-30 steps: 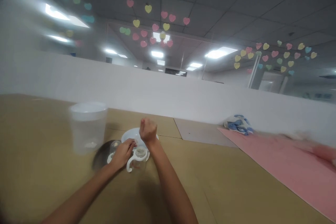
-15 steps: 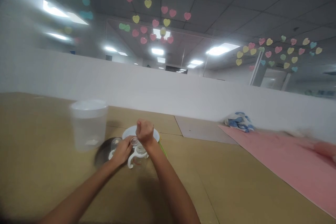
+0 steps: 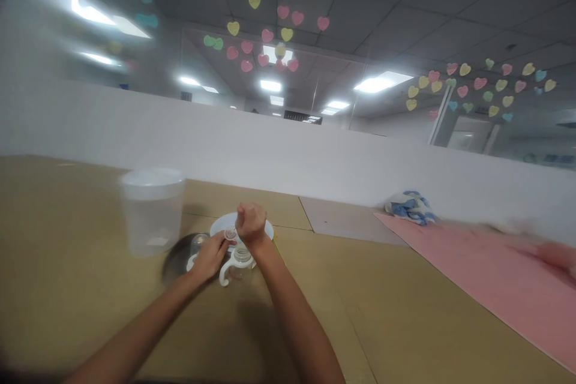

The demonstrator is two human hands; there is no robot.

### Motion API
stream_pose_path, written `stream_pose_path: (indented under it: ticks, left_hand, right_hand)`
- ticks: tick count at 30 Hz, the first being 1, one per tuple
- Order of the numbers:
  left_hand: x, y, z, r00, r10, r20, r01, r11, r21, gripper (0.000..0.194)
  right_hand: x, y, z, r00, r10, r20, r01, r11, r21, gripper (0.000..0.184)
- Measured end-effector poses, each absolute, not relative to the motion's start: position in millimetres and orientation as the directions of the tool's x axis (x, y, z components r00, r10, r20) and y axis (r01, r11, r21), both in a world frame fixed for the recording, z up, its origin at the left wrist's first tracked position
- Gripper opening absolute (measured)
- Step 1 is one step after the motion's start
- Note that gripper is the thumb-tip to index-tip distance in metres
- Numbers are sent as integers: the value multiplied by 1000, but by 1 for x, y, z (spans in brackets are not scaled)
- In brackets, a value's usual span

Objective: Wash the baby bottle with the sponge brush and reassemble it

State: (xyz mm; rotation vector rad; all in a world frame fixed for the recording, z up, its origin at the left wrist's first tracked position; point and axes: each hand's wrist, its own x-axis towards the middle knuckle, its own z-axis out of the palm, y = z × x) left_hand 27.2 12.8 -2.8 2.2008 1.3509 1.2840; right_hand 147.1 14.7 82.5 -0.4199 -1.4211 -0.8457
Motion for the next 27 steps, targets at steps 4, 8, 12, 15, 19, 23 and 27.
stream_pose_path:
  ticks: [4,8,12,15,19,23,27]
  left_hand:
    - [27,13,-3,181,813,554,583,-542,605,28]
    - [27,13,-2,180,800,572,571,-559,602,28]
    - [27,12,-2,174,807,564,577,-548,606,27]
    - [27,12,-3,176,799,575,575,-558,598,27]
    - [27,12,-3,179,788,590,562,-573,596,29]
    - [27,13,-4,179,789,588,560,-573,599,29]
    - [27,13,-4,179,774,607,542,-592,596,30]
  right_hand:
    - [144,12,83,-97,-247,964,713,659,241,26]
    - [142,8,85,-113,-275,955,717,642,270,28]
    - [142,7,87,-110,-285,952,710,648,276,28]
    - [142,7,86,-111,-288,951,708,648,279,28]
    - [141,7,86,-120,-287,950,722,632,282,31]
    - [140,6,87,-123,-305,944,716,631,297,26]
    - [140,6,87,-120,-307,944,721,627,295,26]
